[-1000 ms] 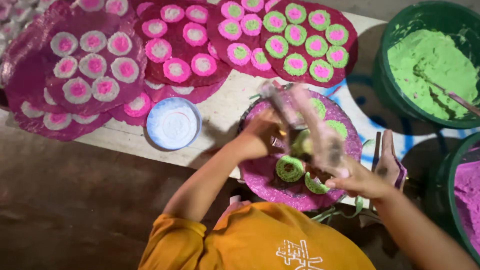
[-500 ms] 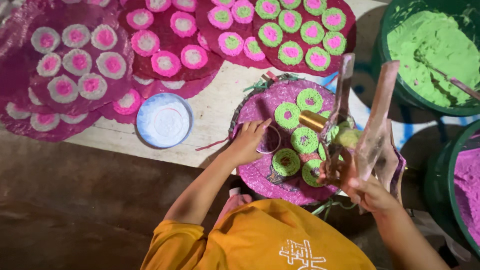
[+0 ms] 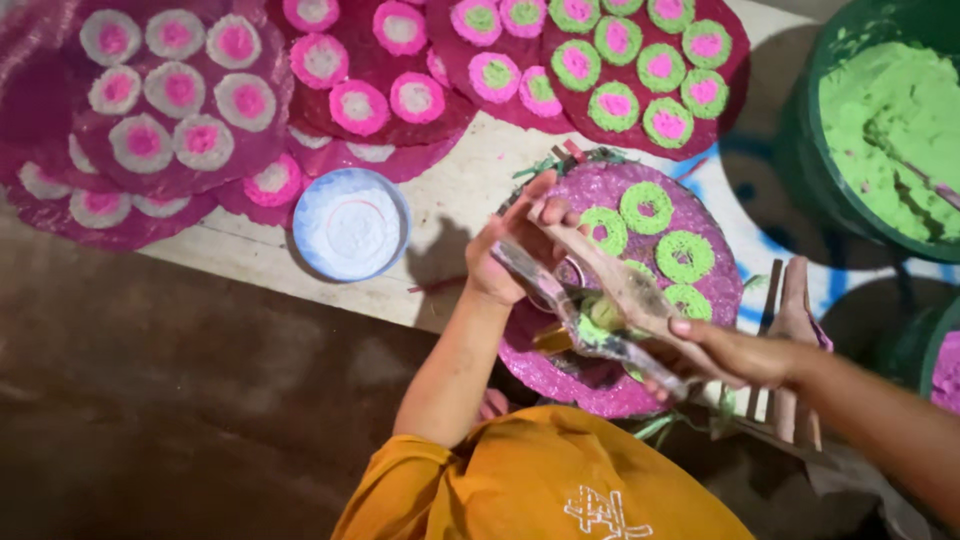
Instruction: The person prepares colorful snacks by placing green dough into circular molds on mats and pressing them with a wooden tool.
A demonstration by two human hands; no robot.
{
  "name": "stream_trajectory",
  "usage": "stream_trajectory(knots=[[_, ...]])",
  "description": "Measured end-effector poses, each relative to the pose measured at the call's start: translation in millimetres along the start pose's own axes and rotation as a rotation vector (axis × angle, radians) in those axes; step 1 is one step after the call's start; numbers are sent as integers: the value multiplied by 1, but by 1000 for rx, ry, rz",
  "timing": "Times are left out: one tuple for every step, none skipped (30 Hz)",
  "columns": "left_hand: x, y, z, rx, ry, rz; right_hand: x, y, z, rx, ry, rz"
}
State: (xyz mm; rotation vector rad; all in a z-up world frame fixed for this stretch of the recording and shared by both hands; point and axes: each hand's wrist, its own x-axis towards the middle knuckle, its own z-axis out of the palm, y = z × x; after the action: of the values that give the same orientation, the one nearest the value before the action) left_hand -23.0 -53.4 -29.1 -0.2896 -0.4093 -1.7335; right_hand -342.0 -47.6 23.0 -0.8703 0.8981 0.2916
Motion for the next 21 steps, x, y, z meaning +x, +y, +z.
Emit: stream_trajectory(knots=[[0, -3, -5, -15, 16, 41, -7, -14, -5, -75, 25, 35], [1, -5, -11, -35, 37, 82, -9, -28, -8, -182, 57, 41], [5, -5, -19, -54, 55, 123, -9, -42, -11, -290, 90, 46], [8, -4, -26, -73, 73, 165, -9, -53, -12, -399, 122, 51], [10, -2, -33, -79, 86, 191, -7, -62, -11, -438, 182, 90], [12, 2, -40, -85, 99, 217, -1, -70, -9, -477, 243, 129], [13, 3, -47, -93, 112, 241, 3, -75, -6, -513, 307, 167], [13, 6, -53, -107, 95, 259, 8, -80, -2, -594, 337, 159], [12, 11, -58, -121, 78, 277, 14, -84, 3, -674, 366, 152], [10, 15, -63, -136, 62, 295, 18, -86, 8, -754, 395, 146], [9, 19, -68, -134, 51, 295, 22, -89, 13, -727, 405, 125], [7, 23, -72, -132, 40, 295, 26, -91, 18, -701, 414, 105], [5, 25, -75, -132, 30, 294, 29, -93, 23, -674, 424, 85], [2, 26, -78, -141, 38, 293, 31, -94, 27, -663, 420, 83], [-1, 27, -80, -149, 46, 291, 32, -94, 31, -651, 417, 81], [-3, 27, -82, -158, 54, 289, 32, -95, 33, -639, 414, 78], [-5, 24, -84, -174, 61, 287, 30, -95, 35, -639, 404, 91], [-7, 20, -86, -191, 68, 284, 28, -95, 36, -639, 395, 104], [-9, 15, -87, -207, 76, 283, 26, -94, 36, -640, 384, 116], [-11, 10, -88, -205, 83, 281, 24, -93, 36, -644, 390, 125], [-10, 4, -89, -203, 87, 279, 21, -93, 35, -650, 399, 134]])
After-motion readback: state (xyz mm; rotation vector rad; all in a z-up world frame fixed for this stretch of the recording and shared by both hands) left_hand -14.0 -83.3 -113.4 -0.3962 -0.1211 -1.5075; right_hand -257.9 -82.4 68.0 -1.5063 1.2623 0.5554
